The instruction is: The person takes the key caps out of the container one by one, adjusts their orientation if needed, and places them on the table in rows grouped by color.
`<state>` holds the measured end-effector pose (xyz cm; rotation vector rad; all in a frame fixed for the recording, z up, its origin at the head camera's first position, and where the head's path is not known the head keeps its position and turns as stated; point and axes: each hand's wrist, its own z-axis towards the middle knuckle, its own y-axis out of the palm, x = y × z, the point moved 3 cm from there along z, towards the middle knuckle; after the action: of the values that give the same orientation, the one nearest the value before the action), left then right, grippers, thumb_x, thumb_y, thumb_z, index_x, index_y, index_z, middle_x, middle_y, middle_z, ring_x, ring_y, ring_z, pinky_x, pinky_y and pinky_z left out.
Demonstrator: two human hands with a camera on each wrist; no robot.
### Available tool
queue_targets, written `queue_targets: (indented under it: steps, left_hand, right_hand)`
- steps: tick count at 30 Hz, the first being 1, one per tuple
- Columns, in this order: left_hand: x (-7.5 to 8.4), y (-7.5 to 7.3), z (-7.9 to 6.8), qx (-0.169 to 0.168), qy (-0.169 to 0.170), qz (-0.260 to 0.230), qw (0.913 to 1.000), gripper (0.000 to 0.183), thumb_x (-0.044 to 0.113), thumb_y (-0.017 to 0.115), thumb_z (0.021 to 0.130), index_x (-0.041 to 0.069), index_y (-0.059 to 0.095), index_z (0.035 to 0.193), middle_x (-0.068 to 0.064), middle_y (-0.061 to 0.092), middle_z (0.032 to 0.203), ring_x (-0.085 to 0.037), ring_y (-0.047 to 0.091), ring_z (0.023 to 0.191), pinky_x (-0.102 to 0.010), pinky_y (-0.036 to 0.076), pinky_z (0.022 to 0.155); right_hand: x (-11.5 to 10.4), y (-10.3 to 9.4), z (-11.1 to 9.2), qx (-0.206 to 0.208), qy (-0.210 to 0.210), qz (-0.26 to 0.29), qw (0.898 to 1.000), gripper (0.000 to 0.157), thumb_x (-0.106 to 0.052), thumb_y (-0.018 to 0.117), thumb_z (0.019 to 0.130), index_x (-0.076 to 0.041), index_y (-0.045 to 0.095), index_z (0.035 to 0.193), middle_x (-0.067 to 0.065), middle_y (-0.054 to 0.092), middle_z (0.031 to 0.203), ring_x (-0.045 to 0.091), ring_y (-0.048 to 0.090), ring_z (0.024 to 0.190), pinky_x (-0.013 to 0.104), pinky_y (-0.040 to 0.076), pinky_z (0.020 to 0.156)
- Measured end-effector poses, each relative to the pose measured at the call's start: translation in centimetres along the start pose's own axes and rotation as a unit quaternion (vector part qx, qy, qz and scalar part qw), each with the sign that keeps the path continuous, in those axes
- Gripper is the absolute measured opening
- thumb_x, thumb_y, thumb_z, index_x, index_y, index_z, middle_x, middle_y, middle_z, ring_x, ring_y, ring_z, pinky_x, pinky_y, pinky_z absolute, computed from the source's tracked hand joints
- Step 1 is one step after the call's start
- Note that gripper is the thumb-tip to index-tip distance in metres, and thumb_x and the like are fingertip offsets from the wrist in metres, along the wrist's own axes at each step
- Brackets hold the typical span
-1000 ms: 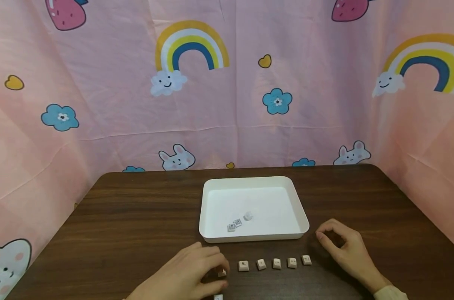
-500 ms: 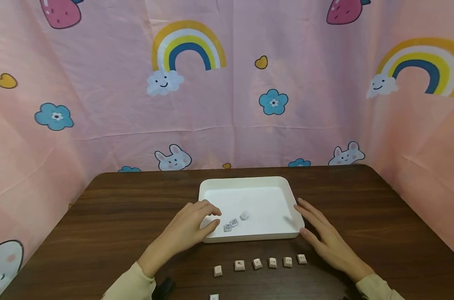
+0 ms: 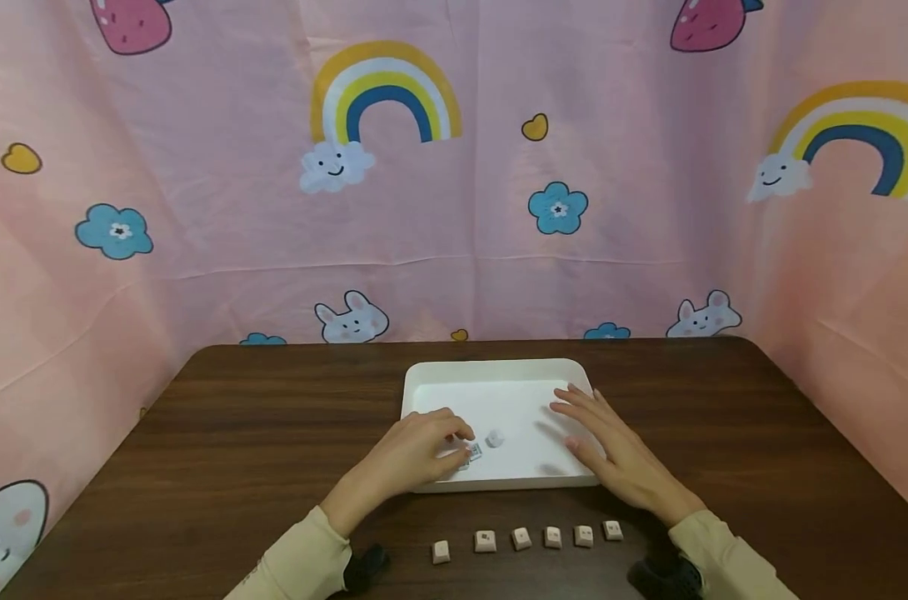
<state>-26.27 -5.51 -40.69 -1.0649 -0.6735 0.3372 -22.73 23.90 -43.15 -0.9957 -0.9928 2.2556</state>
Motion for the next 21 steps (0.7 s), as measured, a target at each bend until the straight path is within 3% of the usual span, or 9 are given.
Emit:
queue_targets:
  steps: [3,11,21]
  left_hand:
    - [0.07,0.24,-0.02,-0.002,0.001,-0.008,1.0000,0.019,0.023,0.076,0.092,0.013,0.076,0.108,0.003,0.073,0.101,-0.013,0.070,0.090,-0.030,0.055,0.076]
    - [0.08,0.43,0.00,-0.011,-0.035,0.004,0.9993,0.026,0.028,0.084,0.084,0.016,0.076,0.105,0.006,0.071,0.093,-0.010,0.067,0.086,-0.031,0.050,0.076]
    - [-0.23,0.77,-0.25,-0.001,-0.068,-0.006,0.9977,0.017,0.022,0.083,0.084,0.018,0.077,0.099,0.009,0.071,0.086,-0.007,0.064,0.079,-0.030,0.044,0.073]
  right_hand:
    - [-0.10,0.02,0.22,0.006,-0.018,-0.012,1.000,0.040,-0.015,0.060,0.101,-0.010,0.060,0.141,0.010,0.056,0.149,0.036,0.040,0.146,0.025,-0.001,0.126]
    - [-0.25,0.15,-0.05,0.013,-0.008,-0.018,1.000,0.033,-0.019,0.066,0.098,-0.017,0.069,0.131,-0.001,0.066,0.136,0.027,0.052,0.135,0.028,0.003,0.127]
    - [-0.20,0.62,0.12,0.038,-0.005,-0.017,0.999,0.018,-0.015,0.070,0.095,-0.017,0.078,0.111,-0.003,0.075,0.115,0.025,0.061,0.120,0.031,0.007,0.127]
